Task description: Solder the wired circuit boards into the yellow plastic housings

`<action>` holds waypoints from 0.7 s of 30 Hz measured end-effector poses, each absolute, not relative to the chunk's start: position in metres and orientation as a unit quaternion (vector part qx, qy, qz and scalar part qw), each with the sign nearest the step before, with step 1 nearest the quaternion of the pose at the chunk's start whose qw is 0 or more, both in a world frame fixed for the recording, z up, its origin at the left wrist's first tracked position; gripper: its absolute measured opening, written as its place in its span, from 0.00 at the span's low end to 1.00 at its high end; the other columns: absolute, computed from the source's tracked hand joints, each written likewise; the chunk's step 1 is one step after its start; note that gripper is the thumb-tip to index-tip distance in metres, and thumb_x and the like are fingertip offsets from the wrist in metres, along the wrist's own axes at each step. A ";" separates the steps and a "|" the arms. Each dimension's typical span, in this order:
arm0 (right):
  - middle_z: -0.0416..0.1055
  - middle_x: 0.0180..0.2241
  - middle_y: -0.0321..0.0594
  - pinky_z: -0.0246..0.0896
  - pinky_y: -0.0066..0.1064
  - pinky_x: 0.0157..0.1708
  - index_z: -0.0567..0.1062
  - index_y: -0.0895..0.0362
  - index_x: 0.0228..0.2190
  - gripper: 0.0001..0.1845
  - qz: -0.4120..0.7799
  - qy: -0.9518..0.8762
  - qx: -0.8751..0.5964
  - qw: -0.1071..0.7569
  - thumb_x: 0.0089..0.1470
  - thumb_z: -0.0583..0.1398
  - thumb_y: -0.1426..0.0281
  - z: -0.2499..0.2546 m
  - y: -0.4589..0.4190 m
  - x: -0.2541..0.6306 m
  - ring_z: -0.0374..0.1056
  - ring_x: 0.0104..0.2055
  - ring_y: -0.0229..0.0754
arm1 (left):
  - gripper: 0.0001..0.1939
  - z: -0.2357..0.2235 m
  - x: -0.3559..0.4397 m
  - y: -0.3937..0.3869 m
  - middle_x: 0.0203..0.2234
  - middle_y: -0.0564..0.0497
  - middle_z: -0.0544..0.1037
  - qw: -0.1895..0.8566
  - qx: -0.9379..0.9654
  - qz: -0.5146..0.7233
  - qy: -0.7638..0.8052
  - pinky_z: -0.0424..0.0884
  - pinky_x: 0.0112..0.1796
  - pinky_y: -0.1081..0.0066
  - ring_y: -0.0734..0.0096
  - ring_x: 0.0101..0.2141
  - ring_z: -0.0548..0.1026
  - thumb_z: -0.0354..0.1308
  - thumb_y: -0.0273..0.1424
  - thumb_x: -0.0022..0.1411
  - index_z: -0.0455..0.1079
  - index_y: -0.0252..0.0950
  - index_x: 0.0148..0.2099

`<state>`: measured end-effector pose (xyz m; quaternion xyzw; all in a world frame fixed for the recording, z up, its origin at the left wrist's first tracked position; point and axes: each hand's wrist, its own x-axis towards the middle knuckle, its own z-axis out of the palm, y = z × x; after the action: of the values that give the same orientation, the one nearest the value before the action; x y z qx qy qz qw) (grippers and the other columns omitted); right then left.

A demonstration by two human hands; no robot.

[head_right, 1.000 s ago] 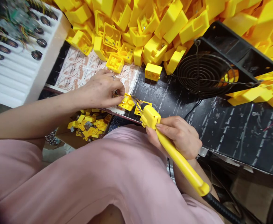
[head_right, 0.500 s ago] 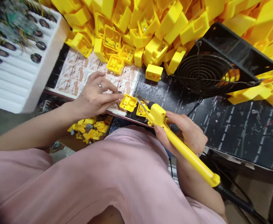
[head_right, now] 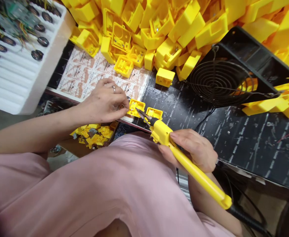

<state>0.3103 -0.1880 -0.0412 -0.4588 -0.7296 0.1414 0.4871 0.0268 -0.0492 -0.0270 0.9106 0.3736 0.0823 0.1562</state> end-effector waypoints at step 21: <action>0.78 0.30 0.37 0.76 0.30 0.30 0.74 0.51 0.39 0.04 0.123 -0.833 -0.405 0.357 0.66 0.64 0.72 -0.001 -0.166 0.319 0.77 0.32 0.38 | 0.07 -0.005 0.052 -0.033 0.26 0.53 0.78 0.162 0.903 -0.088 0.387 0.65 0.48 0.60 0.63 0.36 0.76 0.58 0.32 0.56 0.77 0.38 0.30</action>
<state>0.3186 -0.1662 -0.0012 -0.4048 -0.8329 0.1226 0.3568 0.0522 -0.0328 -0.0055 0.9034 0.3871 -0.0879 0.1619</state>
